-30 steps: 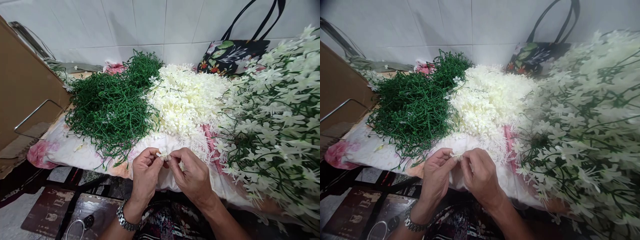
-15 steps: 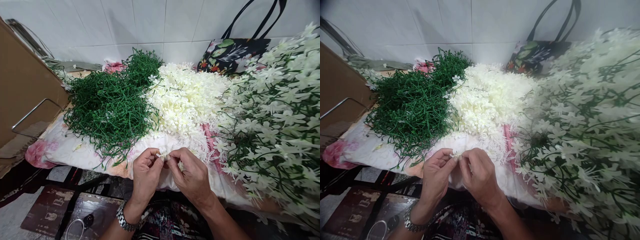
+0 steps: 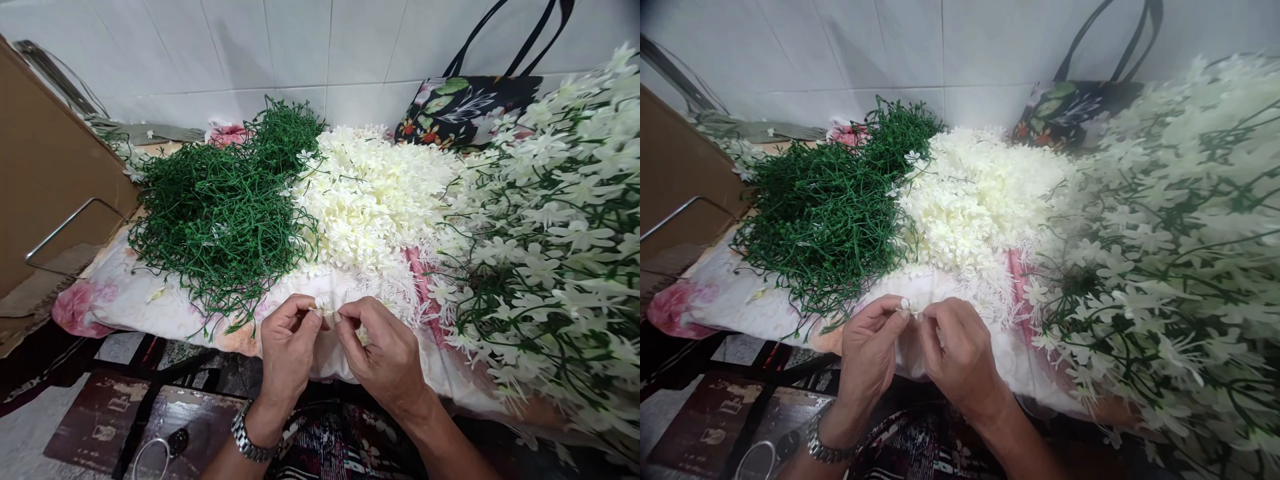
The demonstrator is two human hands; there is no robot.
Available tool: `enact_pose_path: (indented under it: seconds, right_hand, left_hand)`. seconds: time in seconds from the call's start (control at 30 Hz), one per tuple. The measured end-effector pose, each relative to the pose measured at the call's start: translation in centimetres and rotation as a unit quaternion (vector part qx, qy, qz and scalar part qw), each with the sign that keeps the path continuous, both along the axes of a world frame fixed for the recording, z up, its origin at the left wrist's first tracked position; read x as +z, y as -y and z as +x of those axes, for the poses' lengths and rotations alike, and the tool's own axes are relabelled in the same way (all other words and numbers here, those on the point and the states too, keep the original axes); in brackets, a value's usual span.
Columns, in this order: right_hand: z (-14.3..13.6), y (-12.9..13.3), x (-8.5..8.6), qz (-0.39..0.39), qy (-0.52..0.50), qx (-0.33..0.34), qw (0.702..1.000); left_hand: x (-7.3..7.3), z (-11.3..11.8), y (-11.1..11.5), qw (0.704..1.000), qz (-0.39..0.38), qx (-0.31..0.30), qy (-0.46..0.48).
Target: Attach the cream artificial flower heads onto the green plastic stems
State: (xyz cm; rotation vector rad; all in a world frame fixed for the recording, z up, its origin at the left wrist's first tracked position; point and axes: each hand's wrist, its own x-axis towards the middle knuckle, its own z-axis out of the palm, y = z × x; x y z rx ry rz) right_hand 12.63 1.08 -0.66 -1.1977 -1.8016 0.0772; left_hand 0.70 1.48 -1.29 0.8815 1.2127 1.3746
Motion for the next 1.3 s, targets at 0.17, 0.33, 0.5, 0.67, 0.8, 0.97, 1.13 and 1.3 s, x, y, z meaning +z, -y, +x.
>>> enact_pose_path:
  seconds: [0.17,0.33,0.5,0.67,0.8,0.97,1.13,1.3]
  right_hand:
    - [0.0,0.1,0.5,-0.010,-0.008,0.001,1.000]
    - [-0.2,-0.1,0.2,0.003,-0.004,0.001,1.000]
    - [-0.3,-0.2,-0.1,0.018,0.011,-0.002,1.000]
    - [-0.6,-0.2,-0.2,0.036,0.040,-0.016,0.998]
    - [-0.7,-0.1,-0.3,0.034,0.038,-0.012,0.999]
    - [-0.3,-0.1,-0.1,-0.015,-0.007,0.009,1.000]
    - [-0.1,0.1,0.6,-0.075,-0.097,0.007,0.992]
    - [0.1,0.4,0.8,-0.130,-0.167,0.027,0.977]
  left_hand:
    - [0.4,0.2,0.0,0.999,-0.034,-0.005,0.027]
    - [0.8,0.4,0.0,0.998,-0.051,-0.002,0.044]
    - [0.5,0.3,0.1,0.999,-0.040,-0.007,0.035]
    - [0.1,0.2,0.3,0.999,-0.003,0.004,-0.040]
    - [0.8,0.2,0.6,0.983,0.054,0.028,-0.171]
    - [1.4,0.0,1.1,0.938,0.201,-0.008,-0.282]
    - [0.5,-0.7,2.0,0.898,0.303,-0.062,-0.312]
    - [0.1,-1.2,2.5,0.952,0.177,-0.044,-0.246]
